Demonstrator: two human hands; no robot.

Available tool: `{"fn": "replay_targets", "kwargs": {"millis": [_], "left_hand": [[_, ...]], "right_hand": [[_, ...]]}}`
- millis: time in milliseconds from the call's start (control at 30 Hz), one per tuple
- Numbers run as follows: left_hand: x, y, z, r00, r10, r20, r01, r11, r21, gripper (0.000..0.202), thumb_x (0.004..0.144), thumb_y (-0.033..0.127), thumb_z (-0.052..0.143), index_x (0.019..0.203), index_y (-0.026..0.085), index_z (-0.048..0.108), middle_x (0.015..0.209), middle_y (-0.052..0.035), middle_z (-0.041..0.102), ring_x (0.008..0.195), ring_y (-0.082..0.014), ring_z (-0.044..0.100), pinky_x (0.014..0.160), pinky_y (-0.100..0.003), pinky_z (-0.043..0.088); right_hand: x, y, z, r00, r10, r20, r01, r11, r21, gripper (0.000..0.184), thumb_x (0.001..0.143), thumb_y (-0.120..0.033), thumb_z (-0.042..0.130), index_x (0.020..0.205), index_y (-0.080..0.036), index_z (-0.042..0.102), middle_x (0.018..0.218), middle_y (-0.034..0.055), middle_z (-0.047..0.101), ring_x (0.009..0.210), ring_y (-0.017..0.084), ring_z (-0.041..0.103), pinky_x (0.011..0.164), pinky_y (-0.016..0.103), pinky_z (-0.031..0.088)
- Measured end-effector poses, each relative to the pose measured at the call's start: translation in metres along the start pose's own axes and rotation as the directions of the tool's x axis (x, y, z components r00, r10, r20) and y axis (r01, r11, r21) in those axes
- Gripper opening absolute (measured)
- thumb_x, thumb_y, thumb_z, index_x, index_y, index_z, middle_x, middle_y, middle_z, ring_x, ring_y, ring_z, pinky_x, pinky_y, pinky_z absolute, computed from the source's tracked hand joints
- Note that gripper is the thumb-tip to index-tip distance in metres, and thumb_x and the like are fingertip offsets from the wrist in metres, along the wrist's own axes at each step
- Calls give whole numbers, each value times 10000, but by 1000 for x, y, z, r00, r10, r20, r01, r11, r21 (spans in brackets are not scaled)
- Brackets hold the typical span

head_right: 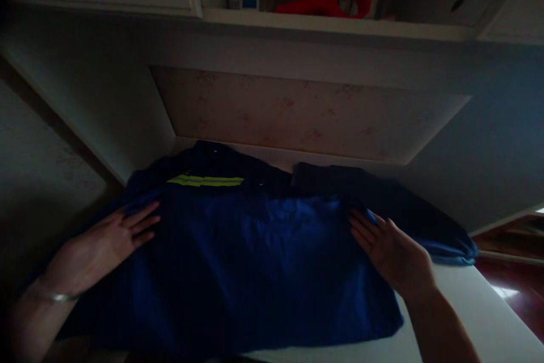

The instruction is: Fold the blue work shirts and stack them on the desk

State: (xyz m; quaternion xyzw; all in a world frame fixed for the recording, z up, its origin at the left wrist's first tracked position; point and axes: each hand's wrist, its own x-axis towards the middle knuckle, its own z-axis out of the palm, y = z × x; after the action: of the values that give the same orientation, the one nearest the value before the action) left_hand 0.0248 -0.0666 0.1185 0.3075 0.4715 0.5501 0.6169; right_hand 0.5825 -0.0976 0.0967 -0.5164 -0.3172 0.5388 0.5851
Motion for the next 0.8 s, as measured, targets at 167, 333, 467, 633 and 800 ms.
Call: {"fn": "replay_targets", "kwargs": {"millis": [167, 333, 467, 633, 800], "left_hand": [[117, 13, 34, 996, 69, -63, -52, 969, 242, 489, 757, 203, 681, 1226, 227, 541, 1377, -118, 561, 1141, -239, 613, 955, -398, 498], [96, -31, 4, 946, -12, -323, 171, 867, 468, 551, 770, 306, 706, 1284, 220, 529, 1344, -112, 589, 1271, -252, 519, 1077, -423, 398], [44, -65, -21, 888, -404, -218, 446, 872, 202, 503, 690, 386, 778, 1143, 226, 631, 1214, -93, 677, 1128, -277, 630, 940, -388, 527], [29, -68, -5, 850, -339, -404, 487, 798, 354, 718, 592, 501, 819, 1209, 205, 601, 1250, -118, 659, 1186, -312, 590, 1008, -428, 481], [26, -62, 20, 901, -272, -338, 428, 692, 582, 823, 663, 585, 726, 1346, 181, 509, 1436, -134, 501, 1319, -285, 467, 1108, -384, 368]], "right_hand": [[124, -16, 45, 998, 64, 17, -63, 997, -36, 365, 838, -338, 581, 1195, -291, 521, 1373, 73, 560, 1152, 219, 612, 1022, 420, 478], [137, 26, 15, 965, 23, -260, -167, 821, -546, 522, 760, -298, 704, 1250, -204, 553, 1242, 130, 645, 1116, 281, 625, 982, 434, 495], [103, 55, -13, 925, 275, -263, -371, 805, -463, 701, 725, -519, 743, 1311, -202, 527, 1263, 141, 635, 1082, 282, 645, 901, 398, 550], [97, 59, 8, 899, 352, -260, -431, 810, -396, 826, 676, -538, 786, 1372, -218, 478, 1268, 144, 636, 1005, 272, 684, 800, 358, 599], [101, 52, 34, 929, 349, -119, -369, 873, -320, 621, 725, -351, 782, 1276, -186, 549, 1066, 110, 731, 895, 270, 713, 780, 388, 611]]}}
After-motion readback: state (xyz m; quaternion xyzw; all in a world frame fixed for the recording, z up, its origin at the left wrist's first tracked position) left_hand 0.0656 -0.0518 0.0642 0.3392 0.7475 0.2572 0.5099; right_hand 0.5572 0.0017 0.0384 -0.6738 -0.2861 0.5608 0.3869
